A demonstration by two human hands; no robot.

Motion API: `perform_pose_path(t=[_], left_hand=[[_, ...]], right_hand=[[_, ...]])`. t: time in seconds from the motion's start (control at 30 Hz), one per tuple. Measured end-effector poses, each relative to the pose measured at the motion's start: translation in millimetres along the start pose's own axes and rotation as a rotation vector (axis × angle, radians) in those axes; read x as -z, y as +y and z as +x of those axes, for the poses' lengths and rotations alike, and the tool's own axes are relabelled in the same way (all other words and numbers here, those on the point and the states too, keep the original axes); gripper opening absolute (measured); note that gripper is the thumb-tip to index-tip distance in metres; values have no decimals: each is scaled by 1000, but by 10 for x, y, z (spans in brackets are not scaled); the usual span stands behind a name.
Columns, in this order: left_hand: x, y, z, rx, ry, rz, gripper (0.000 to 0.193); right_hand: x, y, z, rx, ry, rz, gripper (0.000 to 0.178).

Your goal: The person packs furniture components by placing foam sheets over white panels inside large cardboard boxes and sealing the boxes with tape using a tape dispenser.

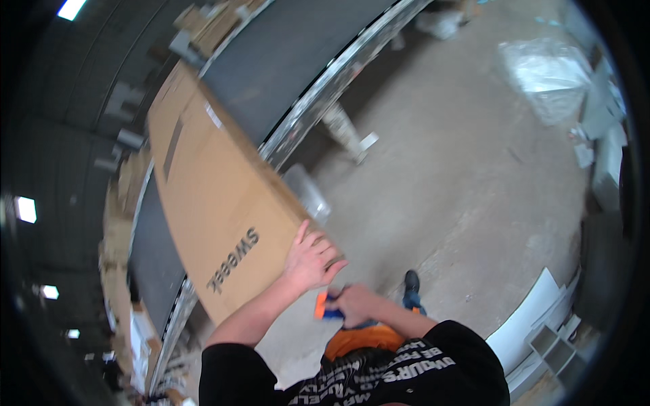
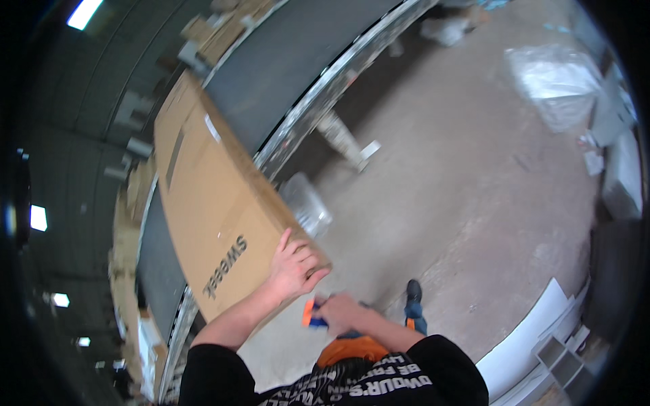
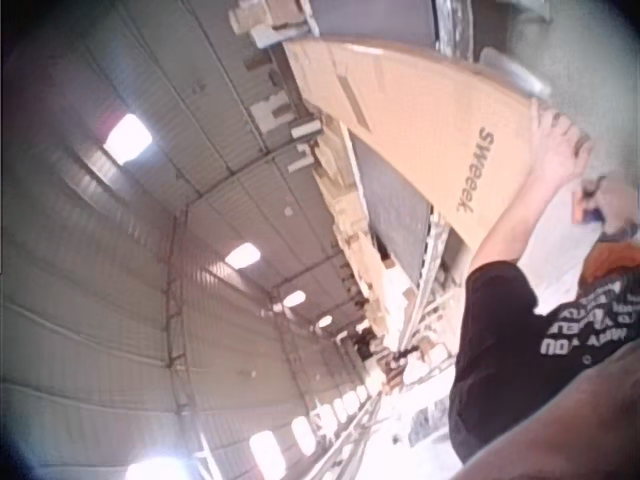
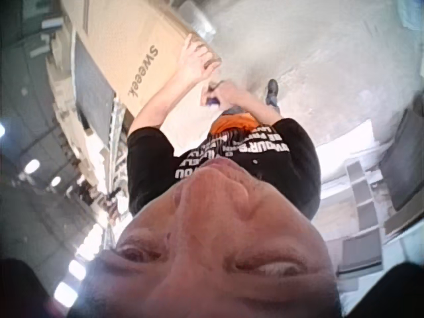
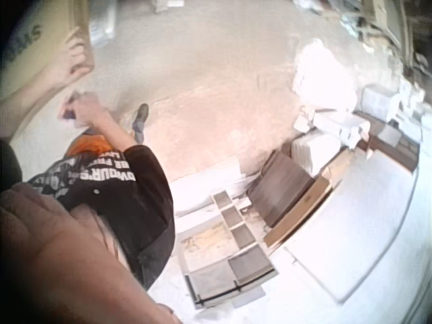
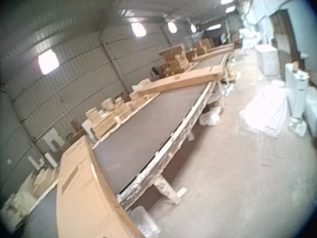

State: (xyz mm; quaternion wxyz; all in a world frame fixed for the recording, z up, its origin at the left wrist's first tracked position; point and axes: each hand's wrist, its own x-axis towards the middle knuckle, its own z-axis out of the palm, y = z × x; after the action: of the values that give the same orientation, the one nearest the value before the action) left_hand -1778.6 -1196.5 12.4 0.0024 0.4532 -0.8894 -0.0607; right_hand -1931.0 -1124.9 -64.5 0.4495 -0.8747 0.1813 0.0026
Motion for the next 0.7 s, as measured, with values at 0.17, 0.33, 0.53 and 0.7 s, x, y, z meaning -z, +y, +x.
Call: perform_pose_path(t=[0.17, 0.33, 0.53, 0.7], left_hand=[[28, -142, -75, 121, 331, -193, 40], [-110, -158, -470, 175, 607, -268, 54], [-87, -331, -2754, 711, 656, 257, 49], [-765, -279, -3755, 1095, 936, -527, 62]], right_hand=[[-290, -226, -546, 85, 750, 754, 79], [-120, -304, -151, 313, 1209, 1481, 76], [282, -348, 645, 135, 1587, 1385, 72], [300, -296, 687, 152, 1592, 1220, 66]])
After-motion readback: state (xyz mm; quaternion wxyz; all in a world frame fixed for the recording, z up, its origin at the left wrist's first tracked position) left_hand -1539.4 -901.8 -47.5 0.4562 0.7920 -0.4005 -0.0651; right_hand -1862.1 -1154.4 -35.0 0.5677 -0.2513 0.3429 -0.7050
